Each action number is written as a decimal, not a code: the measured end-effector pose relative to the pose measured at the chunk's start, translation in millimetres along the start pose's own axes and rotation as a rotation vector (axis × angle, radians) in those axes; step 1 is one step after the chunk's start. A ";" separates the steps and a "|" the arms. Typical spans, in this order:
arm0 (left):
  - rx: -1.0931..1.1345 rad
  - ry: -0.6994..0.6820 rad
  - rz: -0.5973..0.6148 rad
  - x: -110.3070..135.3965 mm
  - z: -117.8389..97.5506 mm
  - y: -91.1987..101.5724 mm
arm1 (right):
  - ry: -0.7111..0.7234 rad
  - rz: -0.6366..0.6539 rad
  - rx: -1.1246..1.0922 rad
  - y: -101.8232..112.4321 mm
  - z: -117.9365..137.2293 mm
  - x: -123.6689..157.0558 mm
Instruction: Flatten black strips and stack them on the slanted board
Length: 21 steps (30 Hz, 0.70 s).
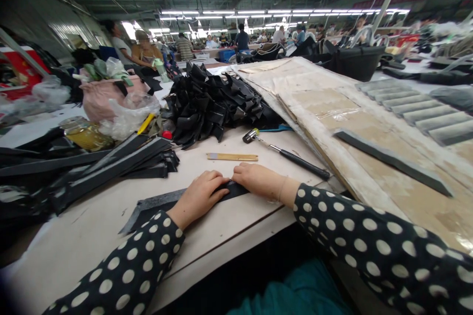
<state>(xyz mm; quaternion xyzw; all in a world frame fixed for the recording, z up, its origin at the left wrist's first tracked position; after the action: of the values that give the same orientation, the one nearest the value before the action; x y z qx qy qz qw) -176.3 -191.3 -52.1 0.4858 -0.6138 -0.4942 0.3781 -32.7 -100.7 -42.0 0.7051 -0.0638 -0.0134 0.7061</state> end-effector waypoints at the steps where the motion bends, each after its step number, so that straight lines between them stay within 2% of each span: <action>1: -0.044 -0.007 0.009 1.1 -1.8 0.5 | 0.012 0.017 0.056 0.5 2.5 -0.2; 5: -0.131 -0.033 0.032 4.8 -3.6 1.2 | -0.039 0.038 0.146 2.1 14.0 -4.4; 11: 0.117 -0.005 0.012 8.6 15.0 0.4 | -0.200 -0.059 0.117 -1.5 20.3 -4.3; 16: 0.217 -0.004 -0.048 2.2 10.5 1.0 | -0.263 -0.092 0.034 0.0 -7.1 29.5; 21: 0.226 -0.043 -0.045 -12.8 -6.1 -3.3 | -0.385 -0.158 -0.228 -10.0 -32.6 58.1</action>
<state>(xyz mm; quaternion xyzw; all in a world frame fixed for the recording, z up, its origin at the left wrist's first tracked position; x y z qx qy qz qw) -166.7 -180.5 -53.6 0.5282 -0.6627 -0.4404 0.2964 29.2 -74.7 -47.8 0.6080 -0.1399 -0.2099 0.7528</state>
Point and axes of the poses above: each hand's wrist, its own x-axis away from the middle knuckle, its own y-axis out of the back of the hand, z = x × y, the point moved 2 cm from there along -x, towards the middle knuckle, and after that the axes turned 8 degrees about z, right-handed, at the moved point
